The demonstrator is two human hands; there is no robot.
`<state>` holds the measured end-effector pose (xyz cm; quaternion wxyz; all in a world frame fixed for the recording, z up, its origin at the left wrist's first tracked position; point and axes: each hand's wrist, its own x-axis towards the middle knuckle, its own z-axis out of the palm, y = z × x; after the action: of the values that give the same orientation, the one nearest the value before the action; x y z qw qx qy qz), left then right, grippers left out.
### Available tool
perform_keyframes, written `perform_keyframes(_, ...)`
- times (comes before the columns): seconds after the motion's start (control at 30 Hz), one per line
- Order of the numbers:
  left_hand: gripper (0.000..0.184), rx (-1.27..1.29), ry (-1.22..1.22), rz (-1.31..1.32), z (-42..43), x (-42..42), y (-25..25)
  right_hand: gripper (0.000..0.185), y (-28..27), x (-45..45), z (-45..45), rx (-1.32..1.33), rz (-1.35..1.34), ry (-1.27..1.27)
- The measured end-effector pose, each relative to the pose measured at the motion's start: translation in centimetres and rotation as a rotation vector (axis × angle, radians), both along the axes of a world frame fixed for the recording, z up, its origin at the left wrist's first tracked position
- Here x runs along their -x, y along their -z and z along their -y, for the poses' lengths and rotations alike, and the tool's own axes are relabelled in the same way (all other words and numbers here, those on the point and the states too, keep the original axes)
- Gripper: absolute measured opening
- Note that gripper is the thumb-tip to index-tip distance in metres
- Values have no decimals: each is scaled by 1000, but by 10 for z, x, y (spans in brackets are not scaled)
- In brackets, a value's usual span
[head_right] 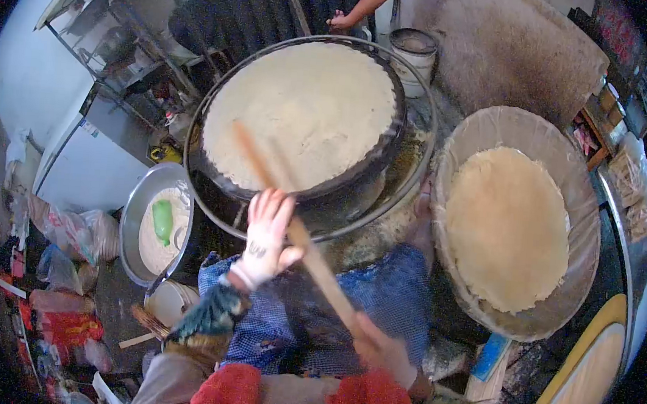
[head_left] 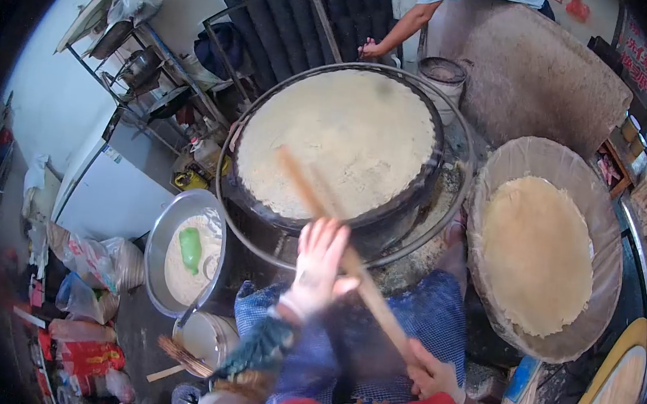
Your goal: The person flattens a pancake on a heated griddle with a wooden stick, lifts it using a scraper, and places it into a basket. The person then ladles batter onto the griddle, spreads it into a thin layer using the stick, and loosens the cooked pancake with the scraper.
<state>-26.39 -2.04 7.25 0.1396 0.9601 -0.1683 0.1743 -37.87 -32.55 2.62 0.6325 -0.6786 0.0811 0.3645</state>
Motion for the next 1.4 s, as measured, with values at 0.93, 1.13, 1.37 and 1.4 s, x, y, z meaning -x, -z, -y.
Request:
perform_keyframes(0.93, 100, -339, -175, -80, -97, -33, 17, 57, 31, -59, -60, -140, 106, -318)
perform_keyframes(1.13, 104, -176, 362, 123, 40, -227, 34, 53, -12, -88, -15, -38, 137, 254)
perform_keyframes(1.37, 91, -413, 83, -293, -27, -289, 48, 46, 2, -179, -43, -721, -433, 154)
perform_keyframes(1.4, 90, -373, 41, -203, -47, -286, 57, 46, 5, -186, -50, -724, -441, 162)
